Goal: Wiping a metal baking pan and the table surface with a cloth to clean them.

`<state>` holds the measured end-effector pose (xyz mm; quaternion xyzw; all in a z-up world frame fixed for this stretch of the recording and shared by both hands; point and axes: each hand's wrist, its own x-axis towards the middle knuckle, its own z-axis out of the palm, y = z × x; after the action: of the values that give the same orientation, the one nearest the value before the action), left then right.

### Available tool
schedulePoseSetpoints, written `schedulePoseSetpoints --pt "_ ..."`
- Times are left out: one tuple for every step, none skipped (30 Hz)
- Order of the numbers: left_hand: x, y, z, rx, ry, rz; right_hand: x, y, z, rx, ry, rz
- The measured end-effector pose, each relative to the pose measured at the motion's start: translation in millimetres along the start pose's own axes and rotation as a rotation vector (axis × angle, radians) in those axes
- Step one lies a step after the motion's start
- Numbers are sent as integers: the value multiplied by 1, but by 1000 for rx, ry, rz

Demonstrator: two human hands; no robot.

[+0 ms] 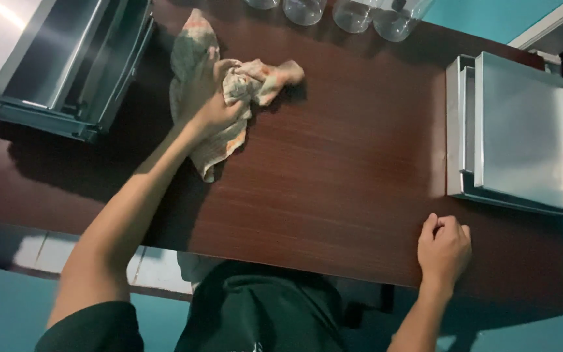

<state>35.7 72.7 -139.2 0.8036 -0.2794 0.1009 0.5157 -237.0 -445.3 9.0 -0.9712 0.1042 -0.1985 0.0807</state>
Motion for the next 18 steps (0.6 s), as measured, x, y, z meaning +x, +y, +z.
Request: schedulePoseSetpoints --pt "-5 39 0 97 -26 -87 1 -1 0 -2 -2 7" --pt "-10 79 0 194 -52 -173 1 -2 -1 -4 -3 14" --pt "-16 123 -4 198 -52 -176 0 0 1 -1 -6 13" --pt "-21 166 -7 347 -91 -307 0 2 2 -22 6 -1" --pt "-25 210 -11 498 -130 -435 -1 4 4 -43 19 -14" --pt "-46 231 -7 503 -132 -436 0 1 2 -38 18 -13" --pt "-66 252 -2 670 -234 -367 0 -2 -1 -33 -2 7" --pt "-86 272 4 834 -337 -294 1 -4 -3 -28 -21 27" --pt "-104 268 7 835 -339 -295 0 0 -1 -27 -23 28" --pt "-121 264 11 842 -346 -118 -1 3 1 -34 -20 32" --pt "-139 261 14 844 -350 55 -1 6 4 -42 -20 33" --pt "-130 241 5 845 -351 51 -2 6 5 -40 -23 32" --pt "-120 221 -2 180 -182 -223 -2 7 5 -29 -26 29" --pt "-111 201 -9 -491 0 -471 -2 7 4 -18 -29 26" --pt "-110 196 -8 -495 5 -468 -1 1 0 -22 -27 22" --pt "-109 192 -6 -664 140 -543 0 -4 -5 -28 -27 15" --pt "-108 188 -6 -826 275 -620 1 -10 -8 -27 -30 12" --pt "-102 177 -2 -824 277 -621 1 -9 -6 -25 -32 11"
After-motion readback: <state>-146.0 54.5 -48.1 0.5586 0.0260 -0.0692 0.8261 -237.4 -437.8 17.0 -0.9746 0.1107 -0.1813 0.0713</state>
